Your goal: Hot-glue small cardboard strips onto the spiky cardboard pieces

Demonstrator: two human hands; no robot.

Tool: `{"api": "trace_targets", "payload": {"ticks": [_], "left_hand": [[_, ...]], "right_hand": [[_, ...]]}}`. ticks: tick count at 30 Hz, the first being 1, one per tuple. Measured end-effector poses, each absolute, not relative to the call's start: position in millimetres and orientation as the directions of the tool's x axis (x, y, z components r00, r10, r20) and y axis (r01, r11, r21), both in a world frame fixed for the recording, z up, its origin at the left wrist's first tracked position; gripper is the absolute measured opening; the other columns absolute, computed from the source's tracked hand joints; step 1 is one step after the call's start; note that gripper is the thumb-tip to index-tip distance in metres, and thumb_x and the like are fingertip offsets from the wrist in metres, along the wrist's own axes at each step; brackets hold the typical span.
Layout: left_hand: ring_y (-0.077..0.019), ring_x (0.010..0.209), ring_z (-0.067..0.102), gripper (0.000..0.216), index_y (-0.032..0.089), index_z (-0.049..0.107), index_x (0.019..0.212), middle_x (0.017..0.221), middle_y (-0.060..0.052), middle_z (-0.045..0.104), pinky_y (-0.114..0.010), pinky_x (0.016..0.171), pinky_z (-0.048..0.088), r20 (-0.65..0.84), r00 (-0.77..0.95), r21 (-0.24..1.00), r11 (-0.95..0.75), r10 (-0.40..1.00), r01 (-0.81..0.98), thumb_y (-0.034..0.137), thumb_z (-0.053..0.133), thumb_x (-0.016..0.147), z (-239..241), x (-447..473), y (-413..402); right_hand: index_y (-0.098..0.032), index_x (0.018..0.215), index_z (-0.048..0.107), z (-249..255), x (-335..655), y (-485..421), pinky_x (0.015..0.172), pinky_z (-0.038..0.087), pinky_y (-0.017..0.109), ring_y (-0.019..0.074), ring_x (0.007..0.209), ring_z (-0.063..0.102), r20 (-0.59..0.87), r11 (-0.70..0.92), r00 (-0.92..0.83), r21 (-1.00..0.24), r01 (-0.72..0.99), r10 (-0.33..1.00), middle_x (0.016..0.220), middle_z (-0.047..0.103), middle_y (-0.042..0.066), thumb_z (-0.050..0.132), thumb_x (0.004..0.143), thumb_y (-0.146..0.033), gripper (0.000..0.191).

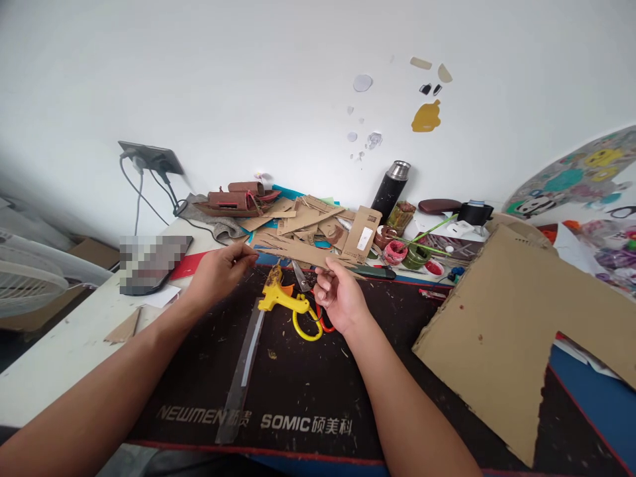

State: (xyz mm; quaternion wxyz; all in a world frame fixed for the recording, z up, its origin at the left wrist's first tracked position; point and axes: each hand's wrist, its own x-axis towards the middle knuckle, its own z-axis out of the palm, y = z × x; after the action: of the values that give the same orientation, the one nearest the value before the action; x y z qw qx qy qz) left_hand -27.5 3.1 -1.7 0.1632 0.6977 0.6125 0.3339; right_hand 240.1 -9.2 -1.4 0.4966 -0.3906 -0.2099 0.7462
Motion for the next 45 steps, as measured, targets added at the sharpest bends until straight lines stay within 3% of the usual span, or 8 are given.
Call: {"api": "trace_targets", "payload": {"ticks": [6, 11, 13, 16, 19, 24, 29, 45], "left_hand": [[-0.0222, 0.069, 0.064, 0.021, 0.025, 0.069, 0.079, 0.078, -0.002, 0.077, -0.032, 0.066, 0.039, 0.205, -0.013, 0.618, -0.119, 0.979, 0.777, 0.044, 0.069, 0.089, 2.2, -28.5, 1.3], [-0.0211, 0.061, 0.060, 0.035, 0.025, 0.065, 0.071, 0.067, -0.002, 0.073, -0.033, 0.064, 0.037, 0.163, 0.042, 0.591, -0.131, 0.986, 0.796, 0.049, 0.058, 0.096, -1.5, -29.8, 2.2], [-0.0224, 0.068, 0.065, 0.033, 0.025, 0.073, 0.081, 0.075, -0.004, 0.078, -0.034, 0.069, 0.043, 0.205, 0.083, 0.621, -0.195, 0.975, 0.759, 0.044, 0.052, 0.098, -3.9, -28.9, 2.9], [-0.0233, 0.083, 0.071, 0.034, 0.024, 0.081, 0.112, 0.096, -0.007, 0.082, -0.034, 0.078, 0.050, 0.305, 0.090, 0.702, -0.287, 0.948, 0.652, 0.036, 0.054, 0.095, -3.0, -26.8, 2.8], [-0.0203, 0.076, 0.067, 0.040, 0.021, 0.078, 0.123, 0.097, -0.007, 0.081, -0.032, 0.070, 0.050, 0.259, 0.076, 0.834, -0.262, 0.963, 0.485, 0.043, 0.067, 0.092, 3.7, -26.9, 1.1], [-0.0163, 0.063, 0.057, 0.050, 0.017, 0.080, 0.096, 0.086, -0.010, 0.079, -0.028, 0.054, 0.041, 0.074, 0.214, 0.972, -0.118, 0.974, 0.201, 0.065, 0.066, 0.096, 13.1, -31.8, -0.2], [-0.0171, 0.057, 0.055, 0.057, 0.017, 0.077, 0.088, 0.074, -0.010, 0.075, -0.030, 0.051, 0.039, 0.005, 0.182, 0.999, -0.013, 0.983, 0.045, 0.069, 0.055, 0.098, 12.5, -31.5, 0.6], [-0.0124, 0.050, 0.040, 0.049, 0.023, 0.055, 0.062, 0.054, 0.002, 0.049, -0.028, 0.048, 0.031, -0.067, 0.187, 0.984, 0.034, 0.980, 0.178, 0.064, 0.073, 0.082, 15.1, -25.4, 1.6]], "right_hand": [[-0.019, 0.073, 0.066, 1.1, 239.7, -10.6, 0.037, 0.024, 0.020, 0.0078, 0.041, 0.038, -0.386, -0.426, -0.199, -0.700, -0.572, 0.901, 0.047, 0.041, -0.009, 0.096, 0.074, -0.044, 0.039], [-0.019, 0.073, 0.065, 1.9, 239.4, -10.8, 0.037, 0.024, 0.021, 0.0081, 0.040, 0.039, -0.384, -0.427, -0.202, -0.700, -0.572, 0.901, 0.047, 0.042, -0.009, 0.095, 0.075, -0.043, 0.038], [-0.019, 0.074, 0.065, 1.7, 239.3, -10.5, 0.037, 0.024, 0.021, 0.0084, 0.040, 0.038, -0.382, -0.426, -0.203, -0.704, -0.568, 0.901, 0.047, 0.042, -0.009, 0.094, 0.076, -0.043, 0.038], [-0.019, 0.073, 0.066, 1.8, 239.1, -10.3, 0.037, 0.024, 0.021, 0.0081, 0.040, 0.038, -0.381, -0.422, -0.196, -0.710, -0.564, 0.904, 0.046, 0.042, -0.009, 0.095, 0.075, -0.044, 0.038], [-0.018, 0.072, 0.067, 1.9, 238.6, -10.7, 0.037, 0.024, 0.022, 0.0078, 0.040, 0.038, -0.379, -0.418, -0.190, -0.719, -0.555, 0.906, 0.047, 0.042, -0.009, 0.095, 0.073, -0.045, 0.039], [-0.019, 0.073, 0.067, 1.7, 238.3, -11.7, 0.038, 0.024, 0.024, 0.0086, 0.040, 0.041, -0.368, -0.395, -0.164, -0.741, -0.542, 0.915, 0.048, 0.045, -0.008, 0.095, 0.074, -0.047, 0.040], [-0.018, 0.073, 0.068, 2.8, 236.6, -13.2, 0.038, 0.023, 0.024, 0.0086, 0.040, 0.042, -0.343, -0.358, -0.126, -0.784, -0.507, 0.931, 0.048, 0.046, -0.008, 0.096, 0.070, -0.051, 0.043], [-0.020, 0.072, 0.071, 2.7, 231.3, -21.0, 0.038, 0.026, 0.024, 0.0109, 0.041, 0.048, -0.222, -0.226, -0.057, -0.891, -0.394, 0.973, 0.050, 0.048, -0.006, 0.096, 0.069, -0.066, 0.053]]}}
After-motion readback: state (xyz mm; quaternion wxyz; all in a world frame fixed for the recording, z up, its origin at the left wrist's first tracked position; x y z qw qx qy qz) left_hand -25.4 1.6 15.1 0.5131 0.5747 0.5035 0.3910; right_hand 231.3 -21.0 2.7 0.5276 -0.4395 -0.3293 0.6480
